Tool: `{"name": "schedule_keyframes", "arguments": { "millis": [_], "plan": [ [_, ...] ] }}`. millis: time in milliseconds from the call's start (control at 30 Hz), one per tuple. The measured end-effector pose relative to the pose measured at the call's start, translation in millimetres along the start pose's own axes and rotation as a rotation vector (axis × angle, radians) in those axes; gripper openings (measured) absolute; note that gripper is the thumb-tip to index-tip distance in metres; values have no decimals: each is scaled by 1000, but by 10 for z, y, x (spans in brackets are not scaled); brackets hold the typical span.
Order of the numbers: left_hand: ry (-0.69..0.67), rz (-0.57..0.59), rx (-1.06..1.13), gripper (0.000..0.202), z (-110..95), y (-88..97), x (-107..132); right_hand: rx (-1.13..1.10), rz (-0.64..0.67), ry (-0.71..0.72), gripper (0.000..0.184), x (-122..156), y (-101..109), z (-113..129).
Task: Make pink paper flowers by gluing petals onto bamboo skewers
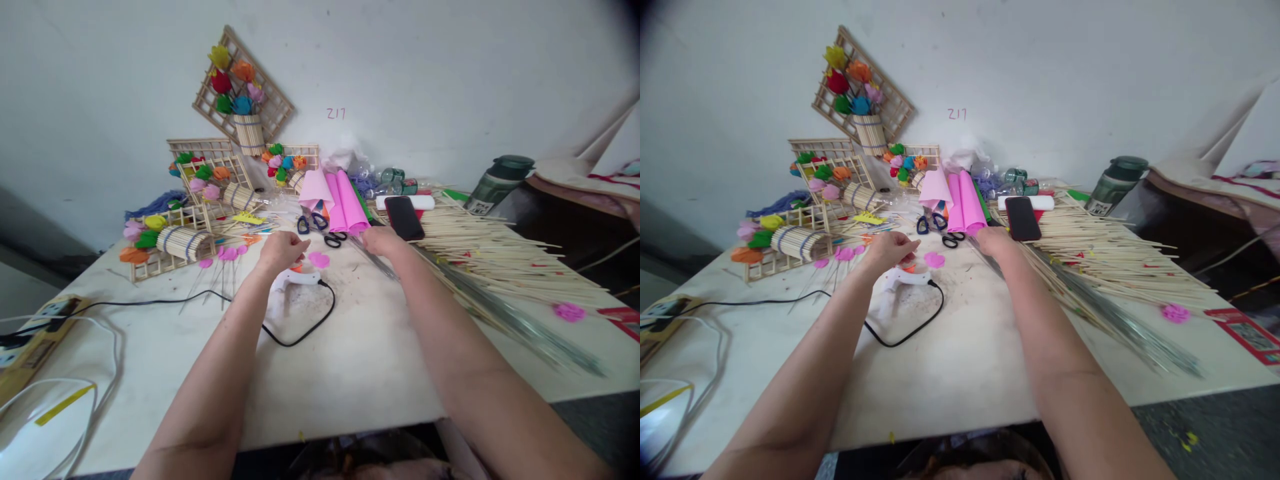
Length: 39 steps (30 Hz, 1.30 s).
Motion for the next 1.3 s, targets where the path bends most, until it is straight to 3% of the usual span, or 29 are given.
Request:
{"name": "schedule_keyframes", "arguments": {
  "millis": [367, 533, 633, 1133, 1300],
  "plan": [
    [-16, 19, 12, 28, -41, 7, 24, 3, 25, -7, 32, 120, 155, -16],
    [-28, 32, 25, 30, -3, -41, -22, -31, 137, -112, 33, 187, 84, -191],
    [-34, 41, 41, 31, 5, -65, -29, -40, 168, -104, 33, 194, 40, -194],
    [-30, 52, 38, 32, -62, -62, 42, -40, 142, -33, 29, 144, 9, -134],
    [-9, 70, 58, 32, -59, -52, 47, -41, 111, -58, 27, 202, 128, -130]
  ]
}}
Point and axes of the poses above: each hand's wrist, its own x-axis away from the middle knuckle, its own y-axis out of the back of the hand, z = x × y, the point moved 9 cm from there along -x, towards the middle knuckle, and after that the axes turned 5 degrees about y, right-handed, at the moved point
